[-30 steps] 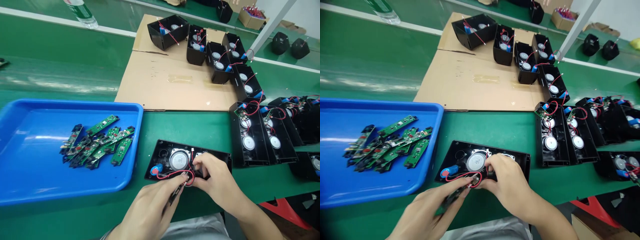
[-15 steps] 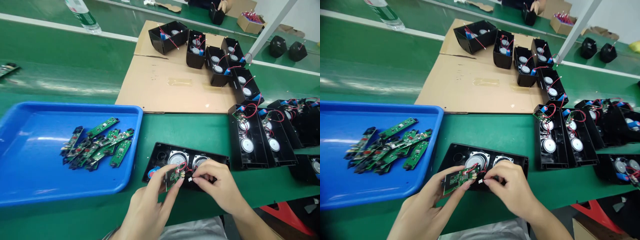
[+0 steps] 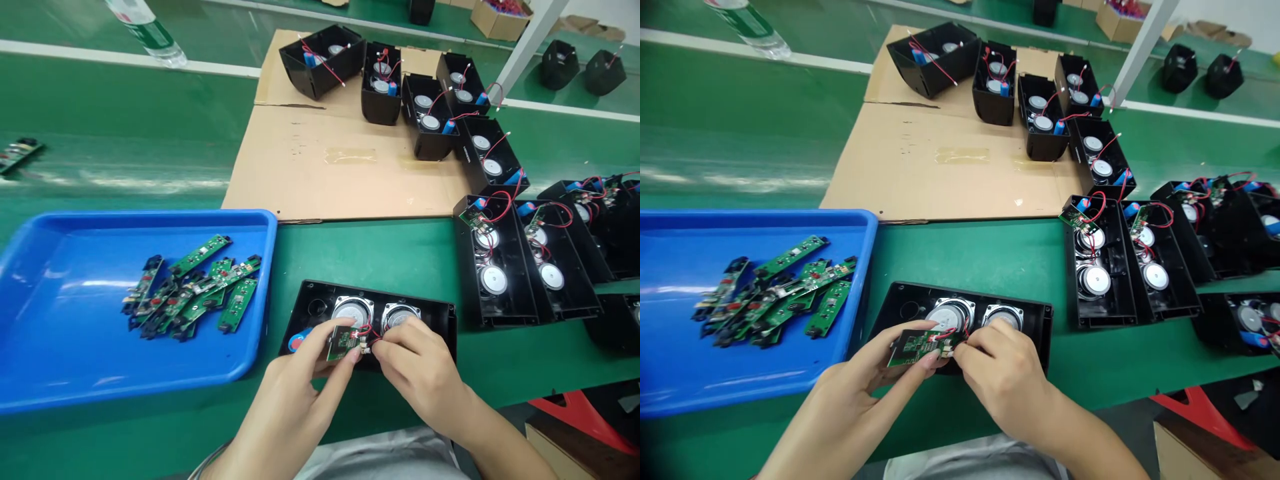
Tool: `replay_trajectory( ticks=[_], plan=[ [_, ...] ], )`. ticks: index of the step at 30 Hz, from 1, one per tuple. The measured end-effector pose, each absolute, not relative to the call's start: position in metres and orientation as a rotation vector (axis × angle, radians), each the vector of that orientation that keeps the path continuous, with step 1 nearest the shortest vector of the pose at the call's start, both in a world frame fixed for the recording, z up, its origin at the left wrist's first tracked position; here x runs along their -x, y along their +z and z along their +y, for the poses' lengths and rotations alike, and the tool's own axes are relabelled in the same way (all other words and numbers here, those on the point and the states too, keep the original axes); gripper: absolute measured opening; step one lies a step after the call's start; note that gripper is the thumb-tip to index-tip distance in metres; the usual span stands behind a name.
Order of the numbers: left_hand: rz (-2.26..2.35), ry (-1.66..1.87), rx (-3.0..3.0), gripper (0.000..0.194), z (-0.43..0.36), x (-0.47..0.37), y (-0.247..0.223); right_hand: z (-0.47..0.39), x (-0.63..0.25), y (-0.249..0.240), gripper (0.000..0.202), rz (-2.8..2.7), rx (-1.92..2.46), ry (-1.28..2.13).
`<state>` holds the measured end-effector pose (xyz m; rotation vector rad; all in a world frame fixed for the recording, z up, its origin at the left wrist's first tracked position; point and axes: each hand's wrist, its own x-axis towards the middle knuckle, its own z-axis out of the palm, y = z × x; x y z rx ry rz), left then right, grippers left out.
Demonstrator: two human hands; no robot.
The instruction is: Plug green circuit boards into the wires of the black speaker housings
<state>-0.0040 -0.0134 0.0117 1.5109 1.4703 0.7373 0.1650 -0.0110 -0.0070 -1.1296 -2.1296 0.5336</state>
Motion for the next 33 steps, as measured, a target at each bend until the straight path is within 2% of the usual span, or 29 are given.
replay_trajectory(
  ticks=[3,9,14,25,29,33],
  plan=[
    [1.450,0.688,-1.499,0.018,-0.013,0.003,0.011,-0.011,-0.164,-0.006,0.032,-2.191,1.095,0.440],
    [1.404,0.684,-1.417,0.019,-0.007,0.001,0.017,-0.011,-0.163,-0.007,0.028,-2.183,1.072,0.479],
    [1.350,0.671,-1.294,0.016,-0.004,0.000,0.016,-0.015,-0.161,-0.011,0.025,-2.191,1.043,0.331],
    [1.417,0.815,-1.336,0.014,-0.019,-0.005,0.009,-0.015,-0.159,-0.012,0.036,-2.291,1.047,0.249],
    [1.427,0.768,-1.413,0.016,-0.026,-0.001,0.002,-0.022,-0.152,-0.015,0.037,-2.310,1.042,0.135],
    [1.458,0.731,-1.598,0.017,-0.030,0.010,0.002,-0.030,-0.158,-0.011,0.028,-2.278,1.054,0.144]
  ],
)
